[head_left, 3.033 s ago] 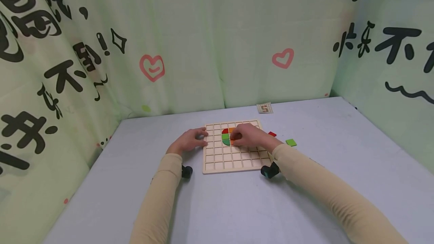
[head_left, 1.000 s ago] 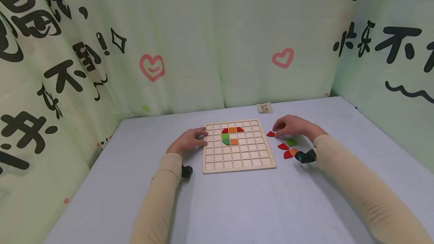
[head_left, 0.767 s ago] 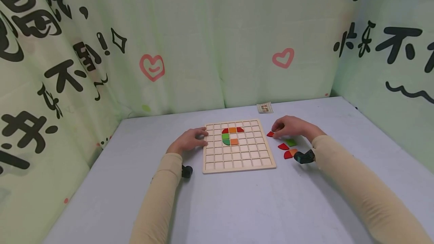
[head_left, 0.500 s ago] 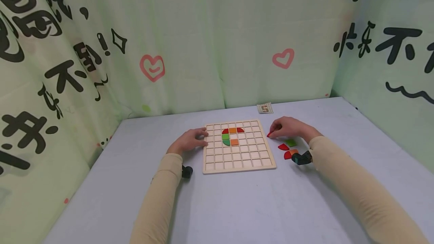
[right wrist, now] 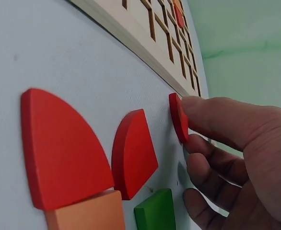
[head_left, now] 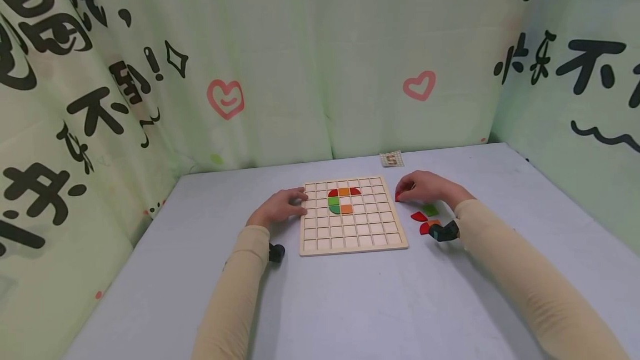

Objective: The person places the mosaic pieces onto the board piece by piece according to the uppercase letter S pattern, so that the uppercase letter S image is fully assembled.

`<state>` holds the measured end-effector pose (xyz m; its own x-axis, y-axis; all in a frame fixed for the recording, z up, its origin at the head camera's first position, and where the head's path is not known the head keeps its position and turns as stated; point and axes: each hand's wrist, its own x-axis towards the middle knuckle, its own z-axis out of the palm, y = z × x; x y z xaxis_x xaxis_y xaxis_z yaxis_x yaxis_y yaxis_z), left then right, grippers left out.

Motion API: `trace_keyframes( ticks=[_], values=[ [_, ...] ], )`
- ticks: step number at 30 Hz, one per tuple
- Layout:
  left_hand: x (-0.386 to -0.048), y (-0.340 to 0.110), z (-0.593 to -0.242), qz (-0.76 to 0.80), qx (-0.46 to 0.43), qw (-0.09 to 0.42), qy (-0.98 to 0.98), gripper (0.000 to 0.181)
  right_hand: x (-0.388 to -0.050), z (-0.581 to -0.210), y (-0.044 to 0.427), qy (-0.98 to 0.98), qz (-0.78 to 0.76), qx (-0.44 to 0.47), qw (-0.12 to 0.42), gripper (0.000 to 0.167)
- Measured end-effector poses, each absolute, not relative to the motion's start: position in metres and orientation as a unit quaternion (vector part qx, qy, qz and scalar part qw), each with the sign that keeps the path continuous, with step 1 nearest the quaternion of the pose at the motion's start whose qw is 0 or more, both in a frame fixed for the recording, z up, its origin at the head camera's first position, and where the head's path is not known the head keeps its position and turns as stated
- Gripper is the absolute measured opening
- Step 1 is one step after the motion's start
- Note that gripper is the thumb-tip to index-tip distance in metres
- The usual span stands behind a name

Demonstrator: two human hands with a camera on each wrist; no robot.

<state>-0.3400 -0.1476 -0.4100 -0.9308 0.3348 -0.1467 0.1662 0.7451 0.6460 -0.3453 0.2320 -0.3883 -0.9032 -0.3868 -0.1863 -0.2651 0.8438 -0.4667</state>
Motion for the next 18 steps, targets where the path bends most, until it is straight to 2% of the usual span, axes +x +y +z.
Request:
trace_keyframes(
  ticks=[8,18],
  values=[
    [-0.3404,-0.1476,-0.4111,0.335,0.13,0.13,0.924,0.042,-0.3451,-0.3911,0.2275,0.957,-0.222,-0.131,0.132,0.034],
    [-0.3395,-0.1472,-0.4096,0.328,0.134,0.128,0.926,0.042,-0.3452,-0.3915,0.226,0.956,-0.226,-0.142,0.125,0.02]
  ],
)
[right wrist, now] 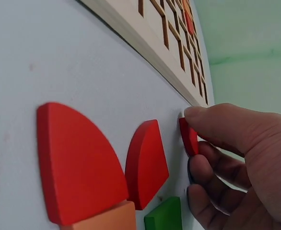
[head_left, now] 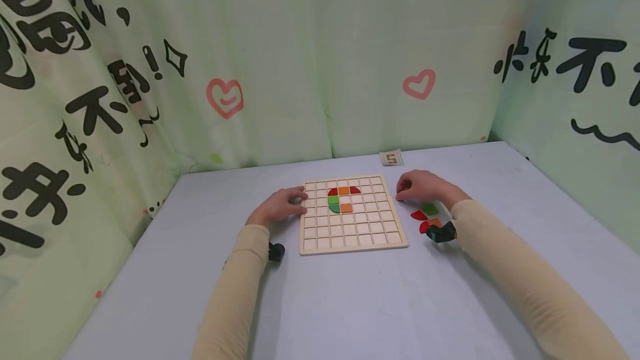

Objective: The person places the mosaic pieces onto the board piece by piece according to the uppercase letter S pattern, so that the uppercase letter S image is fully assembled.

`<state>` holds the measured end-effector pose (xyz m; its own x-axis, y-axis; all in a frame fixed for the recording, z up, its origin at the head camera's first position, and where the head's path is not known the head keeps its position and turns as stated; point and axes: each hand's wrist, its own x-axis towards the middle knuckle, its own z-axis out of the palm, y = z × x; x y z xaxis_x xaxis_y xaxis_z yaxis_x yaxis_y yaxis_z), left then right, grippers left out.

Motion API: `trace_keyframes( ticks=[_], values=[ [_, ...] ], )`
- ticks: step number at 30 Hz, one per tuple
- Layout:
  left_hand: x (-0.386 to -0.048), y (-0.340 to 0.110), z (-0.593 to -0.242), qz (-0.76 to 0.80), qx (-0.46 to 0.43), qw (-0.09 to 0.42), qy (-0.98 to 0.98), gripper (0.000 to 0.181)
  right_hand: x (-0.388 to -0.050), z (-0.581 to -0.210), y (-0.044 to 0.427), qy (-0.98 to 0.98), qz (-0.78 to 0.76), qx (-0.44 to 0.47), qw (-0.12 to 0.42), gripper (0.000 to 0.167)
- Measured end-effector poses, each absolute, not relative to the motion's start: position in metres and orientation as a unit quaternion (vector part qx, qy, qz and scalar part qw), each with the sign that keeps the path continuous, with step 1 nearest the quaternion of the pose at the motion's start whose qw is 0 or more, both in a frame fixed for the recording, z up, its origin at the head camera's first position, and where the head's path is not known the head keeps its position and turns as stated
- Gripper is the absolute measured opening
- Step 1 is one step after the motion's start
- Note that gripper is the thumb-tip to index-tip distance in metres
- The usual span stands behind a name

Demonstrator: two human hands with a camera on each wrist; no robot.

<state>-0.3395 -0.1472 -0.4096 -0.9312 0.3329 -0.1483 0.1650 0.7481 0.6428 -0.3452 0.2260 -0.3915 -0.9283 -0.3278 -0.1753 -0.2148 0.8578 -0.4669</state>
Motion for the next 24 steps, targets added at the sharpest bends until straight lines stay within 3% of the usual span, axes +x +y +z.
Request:
trace_keyframes(
  ticks=[9,24],
  values=[
    [-0.3402,-0.1467,-0.4098,0.329,0.131,0.13,0.926,0.042,-0.3464,-0.3934,0.2327,0.949,-0.246,-0.15,0.125,0.034],
    [-0.3405,-0.1478,-0.4103,0.33,0.134,0.13,0.925,0.043,-0.3475,-0.3989,0.2354,0.953,-0.245,-0.148,0.102,0.028]
  ],
)
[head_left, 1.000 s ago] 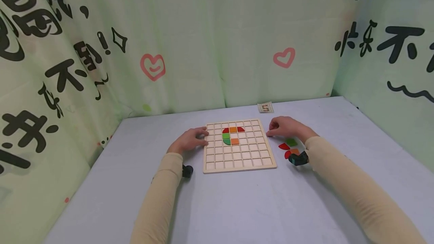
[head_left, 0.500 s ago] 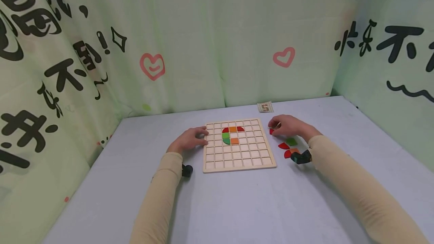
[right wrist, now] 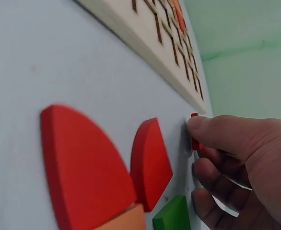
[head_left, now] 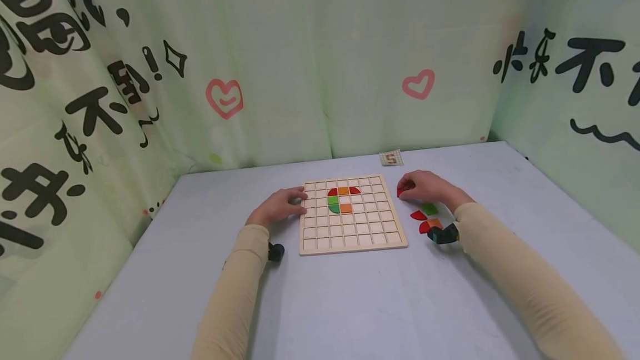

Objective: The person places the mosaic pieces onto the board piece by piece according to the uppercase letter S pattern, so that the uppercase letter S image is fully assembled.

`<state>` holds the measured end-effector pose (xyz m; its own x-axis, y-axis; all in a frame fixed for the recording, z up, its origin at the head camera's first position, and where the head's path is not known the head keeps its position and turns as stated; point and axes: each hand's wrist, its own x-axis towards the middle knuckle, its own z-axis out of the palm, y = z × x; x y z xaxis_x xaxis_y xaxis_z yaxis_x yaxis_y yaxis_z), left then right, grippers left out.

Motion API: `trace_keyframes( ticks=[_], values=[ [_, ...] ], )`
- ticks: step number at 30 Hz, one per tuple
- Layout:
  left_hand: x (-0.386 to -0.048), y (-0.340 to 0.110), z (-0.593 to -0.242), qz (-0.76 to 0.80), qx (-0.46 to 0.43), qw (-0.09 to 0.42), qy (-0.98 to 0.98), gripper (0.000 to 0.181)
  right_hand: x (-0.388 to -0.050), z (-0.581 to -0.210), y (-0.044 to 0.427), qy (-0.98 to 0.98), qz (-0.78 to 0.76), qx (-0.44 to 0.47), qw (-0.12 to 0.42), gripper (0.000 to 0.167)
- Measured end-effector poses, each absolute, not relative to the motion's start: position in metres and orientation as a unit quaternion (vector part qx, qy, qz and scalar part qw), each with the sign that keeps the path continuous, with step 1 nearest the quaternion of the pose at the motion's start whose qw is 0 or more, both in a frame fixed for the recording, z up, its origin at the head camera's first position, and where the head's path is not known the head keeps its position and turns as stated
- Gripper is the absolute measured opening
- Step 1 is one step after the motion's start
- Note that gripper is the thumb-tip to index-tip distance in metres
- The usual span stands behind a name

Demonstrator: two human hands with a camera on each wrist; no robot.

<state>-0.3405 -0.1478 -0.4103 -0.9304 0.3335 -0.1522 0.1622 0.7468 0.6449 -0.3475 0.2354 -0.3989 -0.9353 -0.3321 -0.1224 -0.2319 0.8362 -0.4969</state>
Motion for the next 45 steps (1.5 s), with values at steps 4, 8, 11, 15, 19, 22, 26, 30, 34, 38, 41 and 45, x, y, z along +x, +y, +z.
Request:
trace_keyframes(
  ticks=[4,8,11,15,19,22,26,30,34,38,41,45],
  values=[
    [-0.34,-0.148,-0.411,0.326,0.139,0.13,0.926,0.042,-0.344,-0.396,0.233,0.946,-0.287,-0.113,0.099,0.032],
    [-0.339,-0.147,-0.41,0.325,0.137,0.128,0.927,0.042,-0.34,-0.388,0.227,0.924,-0.36,-0.091,0.093,0.036],
    [-0.338,-0.147,-0.409,0.326,0.131,0.127,0.928,0.043,-0.336,-0.383,0.218,0.907,-0.403,-0.087,0.082,0.039],
    [-0.338,-0.148,-0.41,0.328,0.128,0.129,0.927,0.043,-0.333,-0.38,0.205,0.882,-0.458,-0.081,0.074,0.044],
    [-0.338,-0.147,-0.411,0.33,0.129,0.129,0.926,0.043,-0.331,-0.38,0.192,0.855,-0.508,-0.072,0.073,0.046],
    [-0.339,-0.146,-0.411,0.332,0.128,0.131,0.925,0.043,-0.33,-0.382,0.184,0.855,-0.509,-0.075,0.069,0.044],
    [-0.34,-0.146,-0.412,0.33,0.13,0.133,0.925,0.043,-0.33,-0.385,0.176,0.858,-0.501,-0.088,0.064,0.041],
    [-0.341,-0.147,-0.411,0.327,0.134,0.13,0.926,0.043,-0.329,-0.387,0.167,0.853,-0.508,-0.102,0.062,0.039],
    [-0.34,-0.148,-0.41,0.325,0.141,0.126,0.927,0.043,-0.33,-0.392,0.159,0.861,-0.49,-0.118,0.065,0.037],
    [-0.339,-0.149,-0.41,0.327,0.142,0.131,0.925,0.043,-0.328,-0.396,0.154,0.876,-0.456,-0.138,0.08,0.035],
    [-0.339,-0.149,-0.41,0.325,0.144,0.132,0.925,0.042,-0.326,-0.397,0.153,0.888,-0.42,-0.164,0.095,0.032],
    [-0.338,-0.148,-0.408,0.323,0.142,0.131,0.926,0.042,-0.325,-0.401,0.151,0.899,-0.37,-0.206,0.115,0.027]
  ],
)
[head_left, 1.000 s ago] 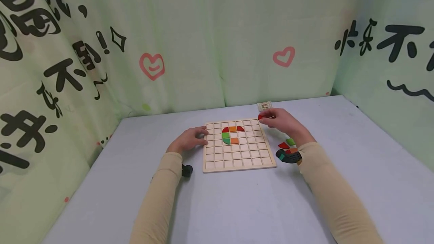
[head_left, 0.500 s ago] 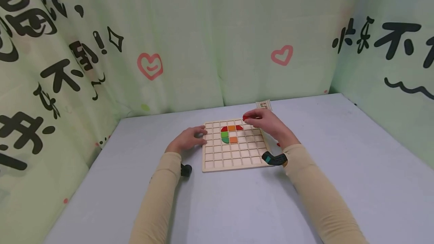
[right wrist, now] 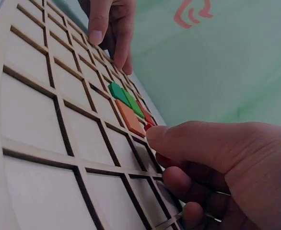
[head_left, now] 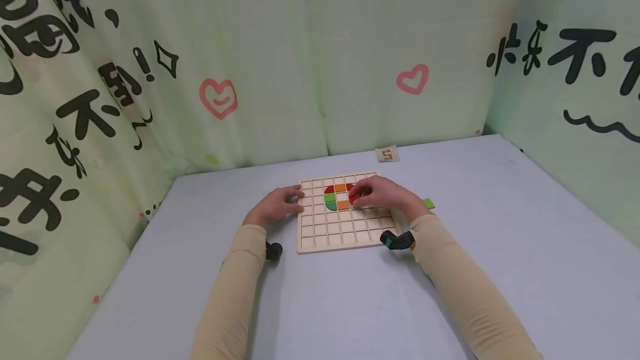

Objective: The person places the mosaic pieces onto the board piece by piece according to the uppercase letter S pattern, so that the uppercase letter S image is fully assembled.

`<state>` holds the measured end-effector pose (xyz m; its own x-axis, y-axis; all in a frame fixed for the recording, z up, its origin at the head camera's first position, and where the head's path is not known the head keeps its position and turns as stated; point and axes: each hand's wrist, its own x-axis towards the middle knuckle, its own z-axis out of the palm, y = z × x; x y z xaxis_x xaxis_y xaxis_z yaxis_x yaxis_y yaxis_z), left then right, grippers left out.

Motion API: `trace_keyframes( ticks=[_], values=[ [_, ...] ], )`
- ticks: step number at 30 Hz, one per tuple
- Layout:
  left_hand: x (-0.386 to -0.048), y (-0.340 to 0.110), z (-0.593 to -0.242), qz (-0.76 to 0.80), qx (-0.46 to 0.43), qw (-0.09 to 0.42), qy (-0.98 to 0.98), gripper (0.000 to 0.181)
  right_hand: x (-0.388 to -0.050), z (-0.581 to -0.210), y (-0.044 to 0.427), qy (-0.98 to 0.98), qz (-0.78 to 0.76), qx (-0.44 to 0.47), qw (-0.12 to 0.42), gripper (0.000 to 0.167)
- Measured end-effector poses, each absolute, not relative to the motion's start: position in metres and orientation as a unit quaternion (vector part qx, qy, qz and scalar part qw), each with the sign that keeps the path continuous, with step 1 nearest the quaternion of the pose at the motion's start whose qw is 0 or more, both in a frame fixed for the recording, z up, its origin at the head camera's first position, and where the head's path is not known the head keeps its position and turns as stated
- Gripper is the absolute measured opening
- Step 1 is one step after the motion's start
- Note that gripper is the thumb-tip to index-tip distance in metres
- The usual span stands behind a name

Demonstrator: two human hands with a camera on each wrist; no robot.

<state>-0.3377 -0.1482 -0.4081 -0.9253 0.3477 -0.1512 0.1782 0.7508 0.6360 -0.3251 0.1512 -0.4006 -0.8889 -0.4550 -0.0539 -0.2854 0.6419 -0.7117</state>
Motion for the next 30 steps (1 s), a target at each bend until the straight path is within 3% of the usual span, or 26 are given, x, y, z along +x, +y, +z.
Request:
trace_keyframes(
  ticks=[30],
  values=[
    [-0.3394,-0.1467,-0.4093,0.325,0.129,0.137,0.927,0.043,-0.3251,-0.4048,0.1467,0.918,-0.314,-0.222,0.099,0.023]
  ],
)
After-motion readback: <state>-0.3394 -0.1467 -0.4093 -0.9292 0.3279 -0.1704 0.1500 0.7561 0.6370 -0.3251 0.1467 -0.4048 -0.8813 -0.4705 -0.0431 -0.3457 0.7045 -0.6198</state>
